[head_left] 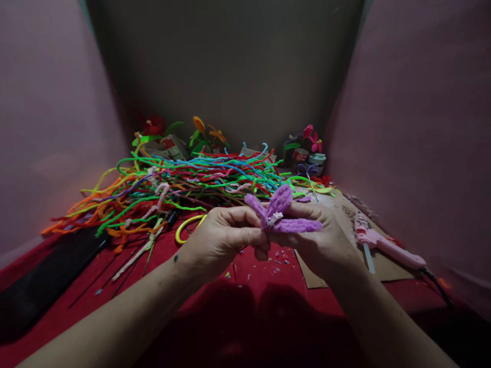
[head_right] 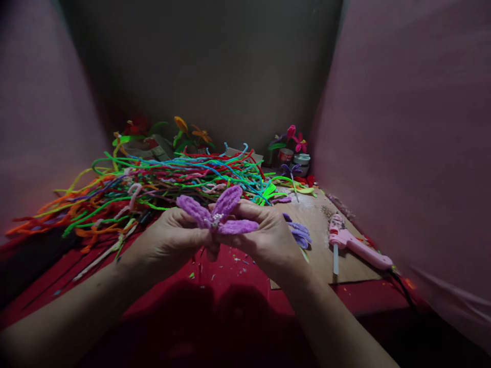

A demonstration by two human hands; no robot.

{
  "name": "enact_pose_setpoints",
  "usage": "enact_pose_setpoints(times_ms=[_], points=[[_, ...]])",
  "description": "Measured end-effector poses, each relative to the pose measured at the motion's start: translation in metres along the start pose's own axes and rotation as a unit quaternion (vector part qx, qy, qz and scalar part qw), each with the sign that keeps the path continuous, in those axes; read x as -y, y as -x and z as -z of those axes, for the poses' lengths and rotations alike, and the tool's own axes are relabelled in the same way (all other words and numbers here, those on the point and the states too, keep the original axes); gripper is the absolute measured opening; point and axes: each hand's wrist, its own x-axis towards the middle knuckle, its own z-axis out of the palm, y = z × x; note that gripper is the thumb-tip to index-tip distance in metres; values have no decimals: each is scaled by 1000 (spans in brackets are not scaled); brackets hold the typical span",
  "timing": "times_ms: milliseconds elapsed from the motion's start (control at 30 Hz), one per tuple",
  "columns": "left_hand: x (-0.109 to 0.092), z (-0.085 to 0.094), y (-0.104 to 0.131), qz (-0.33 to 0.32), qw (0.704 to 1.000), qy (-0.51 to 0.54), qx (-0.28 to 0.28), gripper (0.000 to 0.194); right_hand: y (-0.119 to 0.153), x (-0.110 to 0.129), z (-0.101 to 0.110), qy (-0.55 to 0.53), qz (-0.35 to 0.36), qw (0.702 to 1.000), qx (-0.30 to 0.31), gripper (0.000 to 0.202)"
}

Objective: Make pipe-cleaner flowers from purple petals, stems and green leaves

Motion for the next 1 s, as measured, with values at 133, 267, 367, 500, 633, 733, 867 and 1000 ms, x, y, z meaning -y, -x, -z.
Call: enact_pose_setpoints(times_ms=[133, 267, 367, 500, 633, 733, 867, 1000], points=[[0, -4, 2, -60, 998, -16, -29, 6, 11, 0, -14, -96, 4, 993, -64, 28], [-2, -7, 5, -70, 995, -57, -45, 5, 22, -4, -19, -98, 58, 980, -164, 16], [-3, -7, 6, -69, 994, -67, -43, 5, 22, -5, -20, -78, 59, 975, -199, 8], [-1, -4, 5, -58, 996, -69, -24, 5, 17, -3, -20, -96, 56, 974, -197, 4], [0, -2, 3, -38, 996, -76, -3, 4, 15, 3, -20, -120, 15, 978, -169, 6], [-2, -4, 4, -21, 995, -101, -14, 6, 15, 6, -18, -113, -9, 982, -148, 12], [-8, -8, 7, -11, 988, -143, -54, 6, 16, 9, -15, -75, -12, 987, -141, 15], [-8, -11, 7, -24, 987, -142, -76, 6, 19, 9, -14, -106, 6, 984, -145, 7]])
